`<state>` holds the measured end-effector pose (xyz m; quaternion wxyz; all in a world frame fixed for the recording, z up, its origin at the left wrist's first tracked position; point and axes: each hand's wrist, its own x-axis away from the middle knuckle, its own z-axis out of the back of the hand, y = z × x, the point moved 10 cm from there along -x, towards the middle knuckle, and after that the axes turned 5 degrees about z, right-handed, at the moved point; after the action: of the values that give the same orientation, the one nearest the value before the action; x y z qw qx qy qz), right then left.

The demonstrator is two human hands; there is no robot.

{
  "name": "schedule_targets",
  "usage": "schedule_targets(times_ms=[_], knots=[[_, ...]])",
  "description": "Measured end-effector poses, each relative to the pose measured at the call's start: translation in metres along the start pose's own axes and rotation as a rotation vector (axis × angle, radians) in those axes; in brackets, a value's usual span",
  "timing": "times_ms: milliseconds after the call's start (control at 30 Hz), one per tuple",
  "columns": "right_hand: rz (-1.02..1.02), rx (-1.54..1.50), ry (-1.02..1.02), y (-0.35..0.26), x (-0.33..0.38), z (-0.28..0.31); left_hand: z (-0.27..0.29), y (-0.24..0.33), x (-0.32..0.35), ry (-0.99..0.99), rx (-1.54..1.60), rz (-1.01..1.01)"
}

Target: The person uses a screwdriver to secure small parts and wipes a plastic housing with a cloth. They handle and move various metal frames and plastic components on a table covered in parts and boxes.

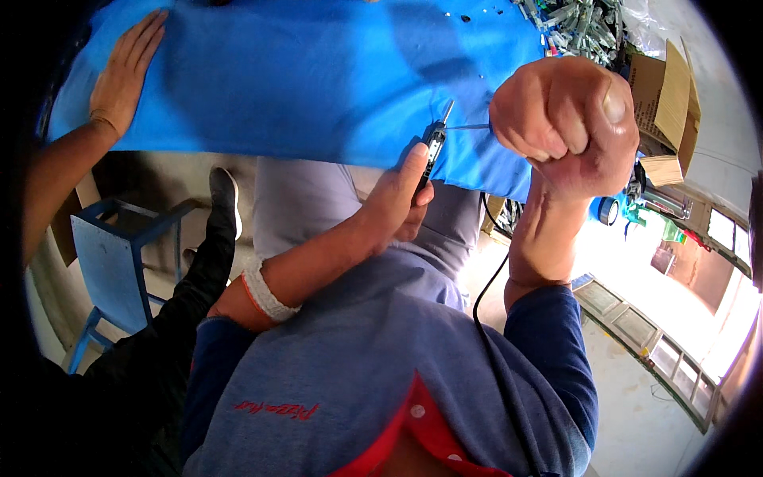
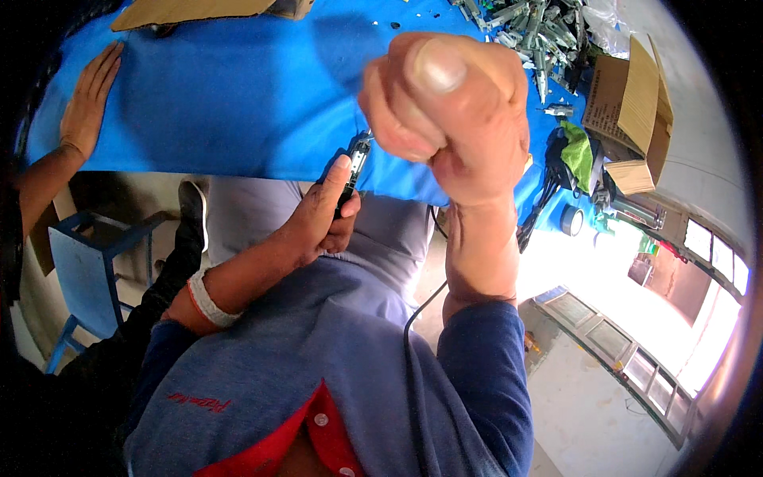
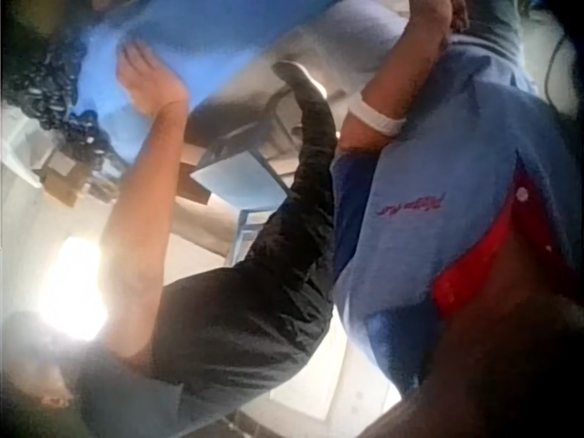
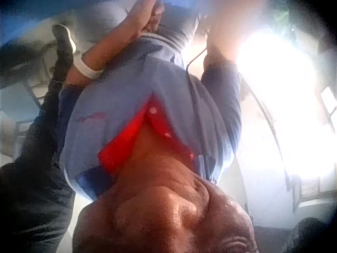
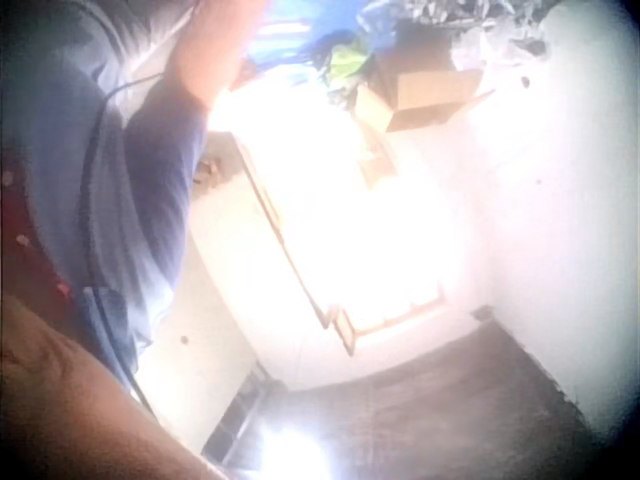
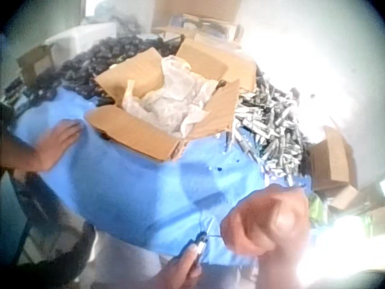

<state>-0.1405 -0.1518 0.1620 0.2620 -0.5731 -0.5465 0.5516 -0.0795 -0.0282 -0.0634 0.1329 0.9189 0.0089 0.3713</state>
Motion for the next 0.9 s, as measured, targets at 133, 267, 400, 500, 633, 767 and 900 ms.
schedule_targets(times_ms=[133, 267, 400, 500, 633, 767, 900], knots=[[-0.042, -0.078, 0.035, 0.009, -0.005, 0.009, 0.002, -0.003, -0.003, 0.007, 0.018, 0.014], [0.074, -0.073, 0.207, 0.002, -0.002, 0.016, 0.002, -0.002, -0.005, 0.028, 0.005, -0.018], [0.261, 0.155, 0.443, -0.012, 0.008, 0.019, 0.004, -0.003, -0.008, 0.029, -0.004, -0.027], [0.413, 0.300, 0.560, -0.017, 0.021, 0.027, 0.004, -0.002, -0.007, 0.025, -0.012, -0.032], [0.401, 0.412, 0.814, -0.022, 0.030, 0.027, 0.005, -0.001, -0.005, 0.017, -0.021, -0.030], [0.372, 0.467, 0.729, -0.021, 0.030, 0.019, 0.002, -0.001, -0.003, 0.010, -0.020, -0.028], [0.274, 0.225, 0.729, -0.007, 0.032, 0.044, 0.001, 0.001, -0.004, -0.009, -0.006, -0.026]])
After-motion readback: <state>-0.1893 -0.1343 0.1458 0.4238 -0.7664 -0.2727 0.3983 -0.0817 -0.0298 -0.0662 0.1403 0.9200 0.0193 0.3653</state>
